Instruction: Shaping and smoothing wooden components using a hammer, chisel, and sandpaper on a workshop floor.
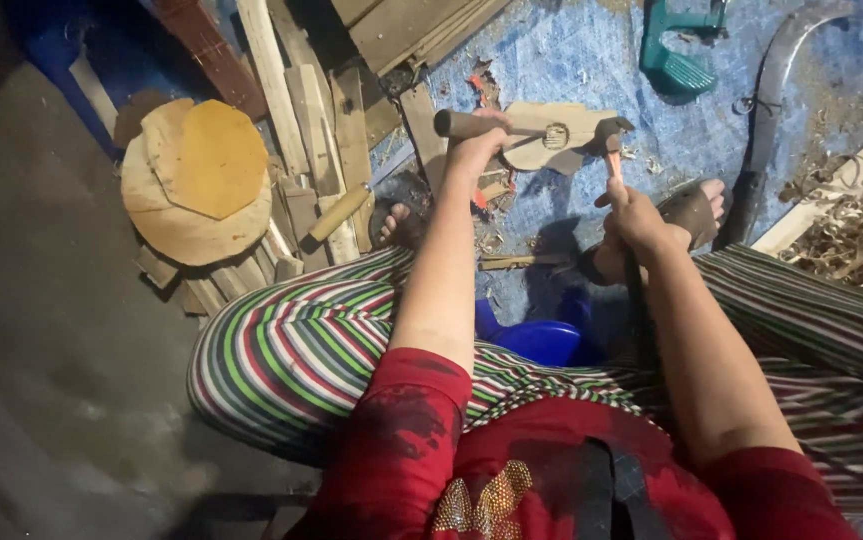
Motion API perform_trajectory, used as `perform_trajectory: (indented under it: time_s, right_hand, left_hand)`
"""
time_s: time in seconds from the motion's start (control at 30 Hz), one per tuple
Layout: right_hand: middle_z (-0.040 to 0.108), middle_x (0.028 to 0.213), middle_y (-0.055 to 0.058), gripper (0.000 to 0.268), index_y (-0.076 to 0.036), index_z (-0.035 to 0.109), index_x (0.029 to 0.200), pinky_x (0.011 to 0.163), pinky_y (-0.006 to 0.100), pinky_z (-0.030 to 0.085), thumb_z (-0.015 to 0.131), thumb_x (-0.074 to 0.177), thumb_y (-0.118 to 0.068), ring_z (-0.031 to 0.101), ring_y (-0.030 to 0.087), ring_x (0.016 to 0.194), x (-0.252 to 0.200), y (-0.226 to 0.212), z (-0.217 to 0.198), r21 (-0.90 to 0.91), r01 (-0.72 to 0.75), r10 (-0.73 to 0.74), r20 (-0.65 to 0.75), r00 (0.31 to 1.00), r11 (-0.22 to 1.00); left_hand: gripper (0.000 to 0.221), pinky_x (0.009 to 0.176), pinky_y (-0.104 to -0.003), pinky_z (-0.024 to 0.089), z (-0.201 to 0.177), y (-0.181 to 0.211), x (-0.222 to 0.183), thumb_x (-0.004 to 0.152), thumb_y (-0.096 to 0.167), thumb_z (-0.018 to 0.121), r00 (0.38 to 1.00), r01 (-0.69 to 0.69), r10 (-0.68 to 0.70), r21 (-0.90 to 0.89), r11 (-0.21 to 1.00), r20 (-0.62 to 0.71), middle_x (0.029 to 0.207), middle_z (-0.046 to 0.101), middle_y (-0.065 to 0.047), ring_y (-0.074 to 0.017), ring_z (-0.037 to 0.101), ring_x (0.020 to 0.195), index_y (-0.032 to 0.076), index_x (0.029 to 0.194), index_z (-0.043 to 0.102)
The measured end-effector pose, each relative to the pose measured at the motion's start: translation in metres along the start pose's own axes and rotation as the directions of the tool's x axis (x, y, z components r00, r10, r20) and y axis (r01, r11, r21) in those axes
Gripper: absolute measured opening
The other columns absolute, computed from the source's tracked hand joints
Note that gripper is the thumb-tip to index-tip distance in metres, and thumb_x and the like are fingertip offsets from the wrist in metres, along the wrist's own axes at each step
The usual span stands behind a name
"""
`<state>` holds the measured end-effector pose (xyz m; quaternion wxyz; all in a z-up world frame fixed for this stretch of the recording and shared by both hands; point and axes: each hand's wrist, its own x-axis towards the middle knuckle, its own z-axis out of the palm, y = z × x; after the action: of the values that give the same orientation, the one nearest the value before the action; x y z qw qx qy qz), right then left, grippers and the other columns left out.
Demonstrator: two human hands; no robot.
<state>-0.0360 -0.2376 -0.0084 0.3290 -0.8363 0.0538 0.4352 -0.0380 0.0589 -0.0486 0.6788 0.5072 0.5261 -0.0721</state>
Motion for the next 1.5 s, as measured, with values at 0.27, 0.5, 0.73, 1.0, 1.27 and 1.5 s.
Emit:
perform_trajectory:
  time_s: [0.27,0.5,0.73,1.0,1.27,1.5]
  right_hand:
    - [0.070,0.088,0.025,0.073,-0.005,0.072,0.122,0.086,0.058,0.052,0.024,0.116,-0.060,0.072,0.041,0.087,0.001,-0.002,0.001,0.005,0.025,-0.025,0.024,0.999,1.000]
    - [0.071,0.091,0.026,0.064,-0.008,0.073,0.121,0.084,0.059,0.053,0.030,0.117,-0.055,0.073,0.040,0.088,0.010,0.004,0.006,0.028,-0.050,0.050,-0.002,0.999,0.998]
    - [0.072,0.096,0.026,0.068,-0.011,0.074,0.120,0.091,0.061,0.050,0.030,0.116,-0.062,0.071,0.044,0.098,0.023,0.020,0.002,0.000,-0.020,0.020,-0.022,1.000,1.000]
    - [0.071,0.098,0.028,0.078,-0.008,0.072,0.124,0.093,0.063,0.050,0.022,0.114,-0.068,0.069,0.047,0.102,0.005,0.007,-0.003,-0.007,0.038,-0.038,0.046,0.998,0.999]
    - [0.069,0.115,0.032,0.069,-0.008,0.072,0.124,0.099,0.065,0.046,0.026,0.115,-0.059,0.066,0.050,0.112,-0.008,-0.008,-0.005,-0.025,0.029,-0.028,0.020,0.999,0.999]
    - [0.068,0.119,0.030,0.064,-0.011,0.072,0.120,0.104,0.064,0.043,0.028,0.115,-0.057,0.063,0.049,0.118,0.003,-0.004,-0.004,-0.023,0.002,-0.001,0.026,1.000,1.000]
  left_hand:
    - [0.039,0.100,-0.034,0.055,-0.026,-0.032,-0.021,0.072,0.008,0.081,0.987,0.008,0.061,-0.422,0.907,0.150,0.108,0.072,-0.010,-0.0228,0.071,0.107,0.001,0.109,0.072]
    - [0.030,0.106,-0.036,0.052,-0.010,-0.058,-0.017,0.077,0.008,0.077,0.979,0.111,0.019,-0.606,0.788,0.203,0.108,0.068,-0.009,-0.0240,0.070,0.111,0.005,0.105,0.066]
    - [0.012,0.080,-0.037,0.058,0.030,-0.015,-0.043,0.081,0.009,0.073,0.968,0.025,0.151,-0.674,0.738,0.201,0.101,0.075,-0.011,-0.0239,0.074,0.093,0.015,0.090,0.069]
    - [0.037,0.067,-0.037,0.061,-0.009,-0.039,0.043,0.070,0.054,0.072,0.918,0.005,0.159,0.412,0.911,-0.362,0.071,0.076,0.008,-0.0156,0.078,0.080,0.027,0.096,0.070]
    - [0.061,0.121,-0.054,0.032,0.089,-0.068,-0.015,0.087,0.003,0.075,0.789,-0.503,0.553,0.799,0.329,0.268,0.145,0.052,-0.019,-0.0411,0.037,0.147,0.008,0.142,0.051]
    - [0.065,0.113,-0.053,0.050,0.103,-0.056,-0.045,0.091,-0.003,0.055,0.920,-0.392,0.249,0.733,0.556,0.303,0.162,0.031,-0.020,-0.0402,0.046,0.145,0.011,0.152,0.038]
